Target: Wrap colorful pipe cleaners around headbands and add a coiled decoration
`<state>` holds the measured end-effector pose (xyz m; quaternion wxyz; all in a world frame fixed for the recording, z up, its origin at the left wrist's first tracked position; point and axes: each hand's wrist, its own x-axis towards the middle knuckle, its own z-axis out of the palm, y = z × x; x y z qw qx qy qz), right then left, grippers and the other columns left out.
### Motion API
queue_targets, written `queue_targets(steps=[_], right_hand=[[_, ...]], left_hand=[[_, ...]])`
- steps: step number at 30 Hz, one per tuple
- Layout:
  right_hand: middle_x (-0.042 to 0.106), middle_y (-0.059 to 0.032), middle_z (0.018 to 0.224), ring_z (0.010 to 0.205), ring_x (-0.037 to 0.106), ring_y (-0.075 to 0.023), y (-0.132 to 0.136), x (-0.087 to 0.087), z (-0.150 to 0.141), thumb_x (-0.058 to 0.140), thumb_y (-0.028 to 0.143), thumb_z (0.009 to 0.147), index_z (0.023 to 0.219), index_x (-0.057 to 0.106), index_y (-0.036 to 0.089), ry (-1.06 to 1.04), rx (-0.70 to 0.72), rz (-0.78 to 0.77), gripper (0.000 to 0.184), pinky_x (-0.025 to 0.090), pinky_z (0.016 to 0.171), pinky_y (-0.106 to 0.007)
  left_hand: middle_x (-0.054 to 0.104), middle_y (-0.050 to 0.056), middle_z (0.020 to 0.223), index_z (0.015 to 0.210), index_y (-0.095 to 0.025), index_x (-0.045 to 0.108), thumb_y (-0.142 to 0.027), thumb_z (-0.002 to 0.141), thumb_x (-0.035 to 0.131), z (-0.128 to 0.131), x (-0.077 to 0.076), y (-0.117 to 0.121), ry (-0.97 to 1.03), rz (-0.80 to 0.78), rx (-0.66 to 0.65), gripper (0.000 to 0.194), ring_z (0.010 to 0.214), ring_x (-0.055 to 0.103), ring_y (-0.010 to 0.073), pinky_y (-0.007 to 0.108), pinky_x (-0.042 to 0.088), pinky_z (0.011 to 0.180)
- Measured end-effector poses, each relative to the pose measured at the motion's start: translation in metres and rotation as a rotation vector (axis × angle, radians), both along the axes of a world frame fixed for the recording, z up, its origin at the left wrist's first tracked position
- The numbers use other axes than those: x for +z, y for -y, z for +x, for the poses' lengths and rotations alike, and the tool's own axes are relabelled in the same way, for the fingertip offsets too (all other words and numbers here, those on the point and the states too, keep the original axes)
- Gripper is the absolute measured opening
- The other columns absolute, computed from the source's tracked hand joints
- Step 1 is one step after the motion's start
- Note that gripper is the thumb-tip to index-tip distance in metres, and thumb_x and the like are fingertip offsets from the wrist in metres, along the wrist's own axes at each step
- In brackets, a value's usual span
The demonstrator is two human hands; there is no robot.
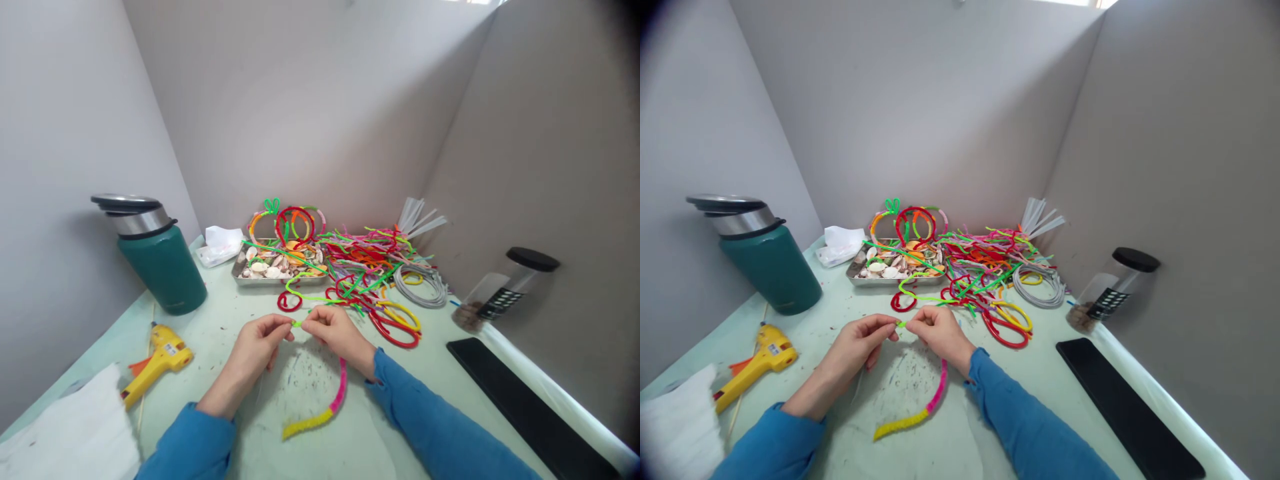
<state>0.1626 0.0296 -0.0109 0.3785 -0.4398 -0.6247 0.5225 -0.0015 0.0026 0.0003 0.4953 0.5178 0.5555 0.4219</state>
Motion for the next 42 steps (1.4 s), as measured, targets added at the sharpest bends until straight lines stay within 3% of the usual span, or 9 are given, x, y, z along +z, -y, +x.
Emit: queue_targets(steps=[5, 9, 12, 16, 21, 25, 29, 35, 42], right_hand=[[0.042, 0.0075, 0.044, 0.037, 0.032, -0.0045, -0.0017, -0.0023, 0.0013, 0.060, 0.030, 0.073, 0.065, 0.055, 0.015, -0.032, 0.015, -0.003, 0.017, 0.023, 0.037, -0.018], [0.043, 0.0067, 0.046, 0.040, 0.034, -0.0053, -0.0002, -0.0001, 0.0012, 0.061, 0.031, 0.072, 0.065, 0.055, 0.015, -0.047, 0.028, 0.053, 0.019, 0.026, 0.039, -0.018], [0.045, 0.0057, 0.049, 0.043, 0.037, -0.0060, 0.0008, 0.0001, 0.0010, 0.061, 0.031, 0.072, 0.066, 0.056, 0.014, -0.056, 0.061, 0.093, 0.019, 0.029, 0.042, -0.019], [0.046, 0.0051, 0.051, 0.045, 0.038, -0.0060, 0.0012, -0.0011, 0.0011, 0.061, 0.032, 0.073, 0.066, 0.058, 0.014, -0.034, 0.086, 0.127, 0.020, 0.029, 0.043, -0.019], [0.045, 0.0054, 0.050, 0.044, 0.037, -0.0056, 0.0020, -0.0009, 0.0011, 0.061, 0.031, 0.074, 0.066, 0.058, 0.014, -0.025, 0.089, 0.132, 0.020, 0.028, 0.042, -0.018], [0.044, 0.0058, 0.048, 0.043, 0.037, -0.0053, 0.0013, -0.0016, 0.0012, 0.061, 0.032, 0.074, 0.066, 0.057, 0.014, -0.036, 0.089, 0.118, 0.020, 0.028, 0.041, -0.018], [0.044, 0.0069, 0.045, 0.040, 0.036, -0.0044, 0.0009, -0.0011, 0.0019, 0.061, 0.029, 0.074, 0.065, 0.057, 0.014, -0.040, 0.092, 0.076, 0.018, 0.027, 0.040, -0.017], [0.043, 0.0081, 0.043, 0.036, 0.032, -0.0029, 0.0011, 0.0021, 0.0038, 0.060, 0.026, 0.074, 0.066, 0.057, 0.014, -0.021, 0.082, 0.024, 0.016, 0.026, 0.038, -0.016], [0.043, 0.0080, 0.042, 0.033, 0.031, -0.0026, -0.0006, -0.0009, 0.0044, 0.059, 0.027, 0.074, 0.066, 0.058, 0.014, 0.002, 0.088, -0.017, 0.015, 0.023, 0.034, -0.016]], left_hand=[[0.065, 0.000, 0.069, 0.086, -0.015, 0.066, -0.038, 0.070, 0.061, -0.0033, -0.0050, -0.0022, -0.090, 0.085, -0.018, 0.028, 0.031, 0.037, 0.0041, 0.019, 0.028, 0.031], [0.059, -0.002, 0.057, 0.079, -0.015, 0.061, -0.040, 0.071, 0.061, -0.0028, -0.0035, -0.0013, 0.097, -0.028, -0.045, 0.026, 0.031, 0.035, 0.0036, 0.017, 0.025, 0.032], [0.037, -0.008, 0.035, 0.062, -0.016, 0.054, -0.048, 0.075, 0.056, -0.0006, -0.0004, 0.0009, 0.184, -0.160, -0.081, 0.034, 0.028, 0.025, 0.0037, 0.017, 0.021, 0.031], [0.034, -0.009, 0.039, 0.058, -0.017, 0.047, -0.056, 0.071, 0.056, 0.0014, 0.0024, 0.0036, 0.228, -0.261, -0.111, 0.042, 0.028, 0.019, 0.0019, 0.017, 0.013, 0.029], [0.032, -0.011, 0.042, 0.060, -0.018, 0.045, -0.055, 0.066, 0.061, 0.0011, 0.0038, 0.0050, 0.232, -0.256, -0.110, 0.041, 0.029, 0.016, 0.0013, 0.018, 0.009, 0.030], [0.030, -0.011, 0.042, 0.064, -0.018, 0.049, -0.054, 0.066, 0.061, 0.0011, 0.0023, 0.0047, 0.148, -0.190, -0.103, 0.039, 0.031, 0.016, 0.0025, 0.018, 0.011, 0.031], [0.029, -0.011, 0.040, 0.070, -0.015, 0.058, -0.051, 0.069, 0.058, 0.0005, -0.0020, 0.0008, -0.090, -0.055, -0.071, 0.036, 0.034, 0.022, 0.0046, 0.019, 0.016, 0.034], [0.048, -0.003, 0.052, 0.070, -0.014, 0.065, -0.042, 0.077, 0.052, -0.0021, -0.0042, -0.0004, -0.400, 0.229, -0.099, 0.032, 0.049, 0.038, 0.0091, 0.021, 0.029, 0.047], [0.064, 0.002, 0.066, 0.076, -0.017, 0.068, -0.031, 0.080, 0.049, -0.0022, -0.0013, 0.0036, -0.657, 0.396, -0.135, 0.024, 0.060, 0.053, 0.0134, 0.022, 0.035, 0.058]])
